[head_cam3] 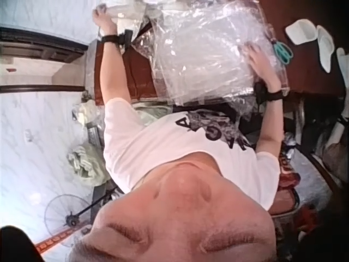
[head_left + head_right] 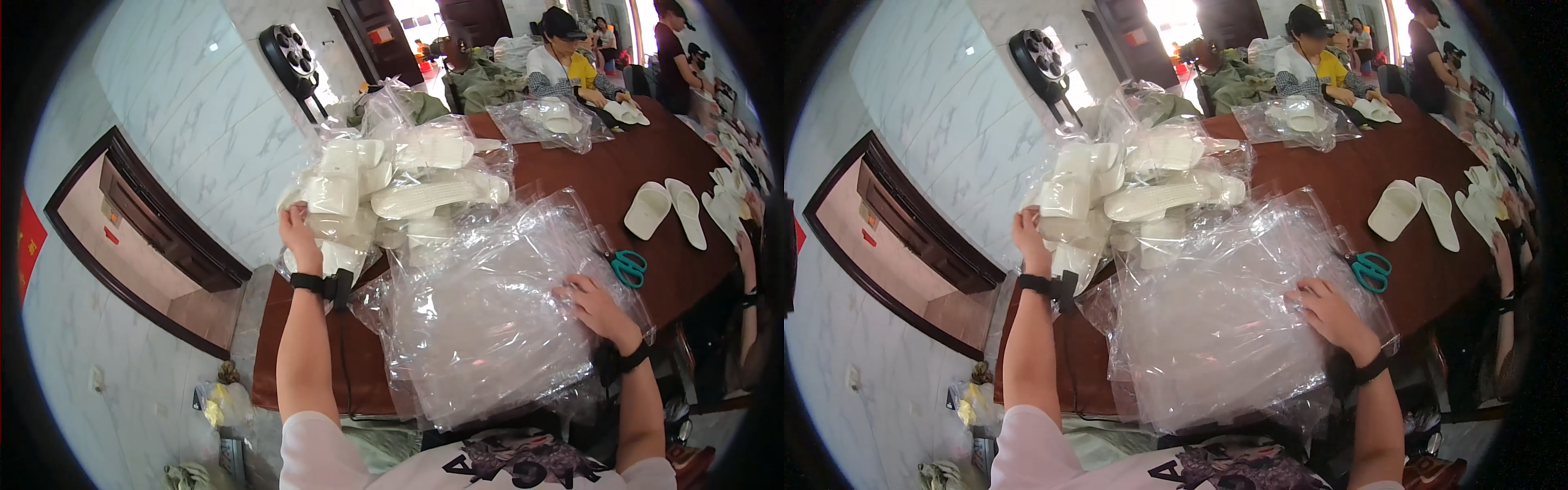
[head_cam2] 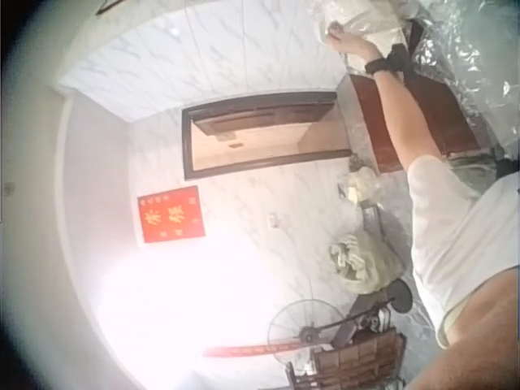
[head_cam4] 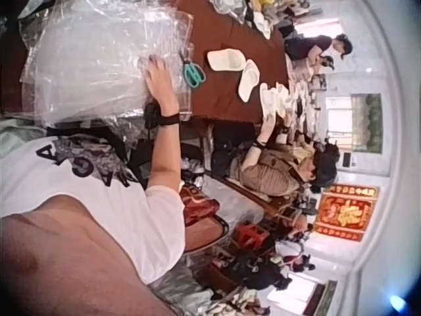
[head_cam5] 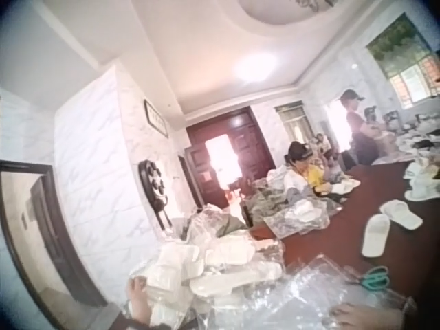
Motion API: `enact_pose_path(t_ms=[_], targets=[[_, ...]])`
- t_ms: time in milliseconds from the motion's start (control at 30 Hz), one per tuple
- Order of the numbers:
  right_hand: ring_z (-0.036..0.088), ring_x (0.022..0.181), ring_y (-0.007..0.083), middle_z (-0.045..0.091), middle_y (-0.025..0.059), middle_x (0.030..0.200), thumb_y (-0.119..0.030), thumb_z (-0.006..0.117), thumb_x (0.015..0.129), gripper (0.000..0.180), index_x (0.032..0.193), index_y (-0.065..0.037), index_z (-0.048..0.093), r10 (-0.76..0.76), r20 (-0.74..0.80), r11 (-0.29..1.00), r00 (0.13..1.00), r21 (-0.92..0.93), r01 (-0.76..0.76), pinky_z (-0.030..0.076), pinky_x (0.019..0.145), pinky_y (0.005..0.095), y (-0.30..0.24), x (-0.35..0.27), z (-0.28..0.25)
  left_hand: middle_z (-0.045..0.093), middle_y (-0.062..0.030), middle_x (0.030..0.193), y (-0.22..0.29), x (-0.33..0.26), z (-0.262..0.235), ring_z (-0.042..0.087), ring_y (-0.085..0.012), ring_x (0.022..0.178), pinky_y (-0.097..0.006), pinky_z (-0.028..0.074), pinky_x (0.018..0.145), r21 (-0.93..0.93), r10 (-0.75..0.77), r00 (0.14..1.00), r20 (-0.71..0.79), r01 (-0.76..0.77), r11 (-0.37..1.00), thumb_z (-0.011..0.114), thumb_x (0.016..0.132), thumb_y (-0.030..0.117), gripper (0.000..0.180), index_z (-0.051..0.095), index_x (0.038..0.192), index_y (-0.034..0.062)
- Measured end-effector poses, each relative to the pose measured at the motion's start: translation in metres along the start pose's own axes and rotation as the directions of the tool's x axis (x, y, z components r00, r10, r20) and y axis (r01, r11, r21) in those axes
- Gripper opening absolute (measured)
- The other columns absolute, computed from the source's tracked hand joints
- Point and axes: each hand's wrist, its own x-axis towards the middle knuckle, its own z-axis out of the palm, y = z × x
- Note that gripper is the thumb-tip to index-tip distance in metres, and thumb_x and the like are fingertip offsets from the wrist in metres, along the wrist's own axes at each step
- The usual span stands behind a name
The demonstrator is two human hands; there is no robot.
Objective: The recorder is packaging pairs of white and pink slippers into plastic bags.
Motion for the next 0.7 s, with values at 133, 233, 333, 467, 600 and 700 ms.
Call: enact_pose_path(t_ms=[133,233,333,467,600,700], targets=[[0.049,0.118,0.0359,0.052,0.0142,0.127,0.000,0.060,0.080,0.049,0.126,-0.014,0.062,0.012,-0.018,1.000,1.000,-0.016,-0.012,0.042,0.102,0.0413,0.004,0.000,0.003,0.063,-0.0031,0.092,0.076,-0.004,0.012,0.061,-0.0130,0.086,-0.027,0.048,0.078,-0.021,-0.065,0.998,-0.024,0.065,0.998,0.046,0.103,0.015,0.019,0.060,0.100,0.0023],[0.049,0.117,0.0353,0.053,0.0139,0.126,-0.002,0.060,0.080,0.047,0.125,-0.014,0.063,0.017,-0.014,1.000,1.000,-0.015,-0.017,0.042,0.102,0.0410,0.002,-0.004,-0.001,0.062,-0.0034,0.097,0.142,-0.033,0.029,0.061,-0.0124,0.091,-0.028,0.049,0.081,-0.152,0.100,0.990,0.097,-0.085,0.985,0.046,0.104,0.018,0.019,0.059,0.104,0.0032],[0.050,0.117,0.0344,0.053,0.0136,0.125,-0.004,0.059,0.082,0.043,0.124,-0.014,0.063,-0.020,-0.026,1.000,0.999,-0.011,0.019,0.042,0.101,0.0405,0.002,-0.005,0.000,0.062,-0.0034,0.100,0.176,-0.065,0.030,0.059,-0.0150,0.099,-0.030,0.049,0.086,-0.372,0.085,0.940,0.330,0.047,0.927,0.047,0.104,0.014,0.019,0.059,0.110,0.0011],[0.049,0.120,0.0350,0.052,0.0147,0.129,-0.006,0.058,0.083,0.045,0.128,-0.014,0.061,0.027,0.029,1.000,0.999,-0.003,-0.027,0.041,0.103,0.0413,0.007,-0.008,0.003,0.064,-0.0063,0.111,0.136,-0.157,0.017,0.061,-0.0152,0.101,-0.029,0.049,0.088,0.126,-0.107,0.827,0.552,0.044,0.991,0.053,0.102,0.015,0.025,0.056,0.121,-0.0007],[0.046,0.128,0.0369,0.050,0.0191,0.139,-0.010,0.057,0.085,0.048,0.133,-0.008,0.056,0.245,0.139,0.895,0.960,0.349,-0.279,0.037,0.109,0.0423,0.020,-0.009,0.007,0.056,-0.0127,0.134,0.102,-0.245,0.001,0.051,-0.0224,0.126,-0.033,0.041,0.105,0.280,-0.297,0.300,0.906,0.100,0.955,0.058,0.098,0.013,0.046,0.045,0.140,-0.0011],[0.045,0.130,0.0379,0.049,0.0210,0.141,-0.011,0.057,0.085,0.046,0.131,-0.005,0.057,-0.011,0.031,0.998,0.999,0.059,0.009,0.035,0.111,0.0424,0.029,-0.009,0.001,0.034,-0.0147,0.154,0.083,-0.280,-0.012,0.035,-0.0243,0.141,-0.035,0.029,0.114,0.173,-0.279,0.279,0.919,0.350,0.921,0.058,0.096,0.013,0.056,0.037,0.147,-0.0001]])
